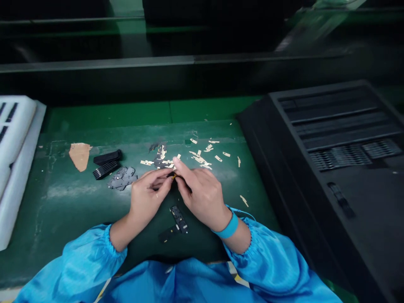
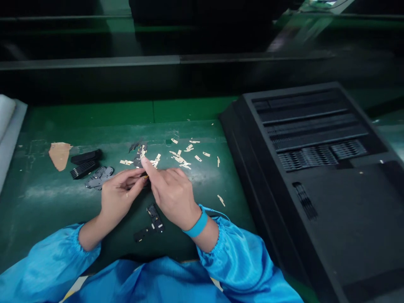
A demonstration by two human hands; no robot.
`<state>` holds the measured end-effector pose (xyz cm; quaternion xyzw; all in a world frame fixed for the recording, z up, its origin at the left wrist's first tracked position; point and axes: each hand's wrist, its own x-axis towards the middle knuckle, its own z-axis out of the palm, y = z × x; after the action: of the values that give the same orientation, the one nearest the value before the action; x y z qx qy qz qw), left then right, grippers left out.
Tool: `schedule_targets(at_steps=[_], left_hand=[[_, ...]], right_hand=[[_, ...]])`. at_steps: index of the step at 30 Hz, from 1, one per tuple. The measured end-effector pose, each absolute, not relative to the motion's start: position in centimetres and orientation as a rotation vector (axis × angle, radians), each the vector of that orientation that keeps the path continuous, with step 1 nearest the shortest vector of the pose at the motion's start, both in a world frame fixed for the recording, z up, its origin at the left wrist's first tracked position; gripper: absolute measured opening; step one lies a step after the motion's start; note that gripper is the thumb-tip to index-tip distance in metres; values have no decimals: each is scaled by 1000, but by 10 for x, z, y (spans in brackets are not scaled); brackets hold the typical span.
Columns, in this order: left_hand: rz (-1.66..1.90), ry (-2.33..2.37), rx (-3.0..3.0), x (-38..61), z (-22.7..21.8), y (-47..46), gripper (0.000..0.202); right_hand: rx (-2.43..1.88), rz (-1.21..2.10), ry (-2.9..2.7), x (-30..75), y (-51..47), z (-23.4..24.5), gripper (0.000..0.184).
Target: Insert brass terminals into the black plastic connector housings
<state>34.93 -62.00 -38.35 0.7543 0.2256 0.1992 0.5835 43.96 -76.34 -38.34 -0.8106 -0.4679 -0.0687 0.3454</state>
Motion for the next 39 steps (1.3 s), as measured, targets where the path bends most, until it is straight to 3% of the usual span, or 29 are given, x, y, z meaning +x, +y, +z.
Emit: schedule_targets(at_steps=[2, 3, 7, 8, 23, 27, 30, 35, 39], left_hand=[[403, 574, 1564, 351, -385, -618, 20], [377, 594, 1469, 352, -386, -616, 23], [329, 627, 1266, 354, -389, -612, 28], [329, 620, 1251, 355, -389, -611, 29], [280, 664, 1144, 359, -389, -609, 34], [232, 673, 1108, 355, -389, -615, 44], [161, 577, 1212, 350, -387, -622, 37], [126, 569, 1303, 349, -387, -620, 30], [67, 546, 1308, 352, -386, -618, 30]], right_hand=[[-2041, -40, -1090, 442, -763, -384, 60], [-2010, 27, -1009, 443, -762, -385, 57], [-1950, 207, -799, 445, -761, -384, 7], [-1948, 233, -778, 445, -761, -383, 3], [-1933, 98, -824, 440, -759, -380, 4], [-1997, -91, -898, 440, -760, -383, 6], [-2042, -231, -1179, 437, -760, -388, 12], [-1923, -67, -1178, 433, -758, -391, 18], [-1934, 52, -1004, 436, -758, -386, 11]])
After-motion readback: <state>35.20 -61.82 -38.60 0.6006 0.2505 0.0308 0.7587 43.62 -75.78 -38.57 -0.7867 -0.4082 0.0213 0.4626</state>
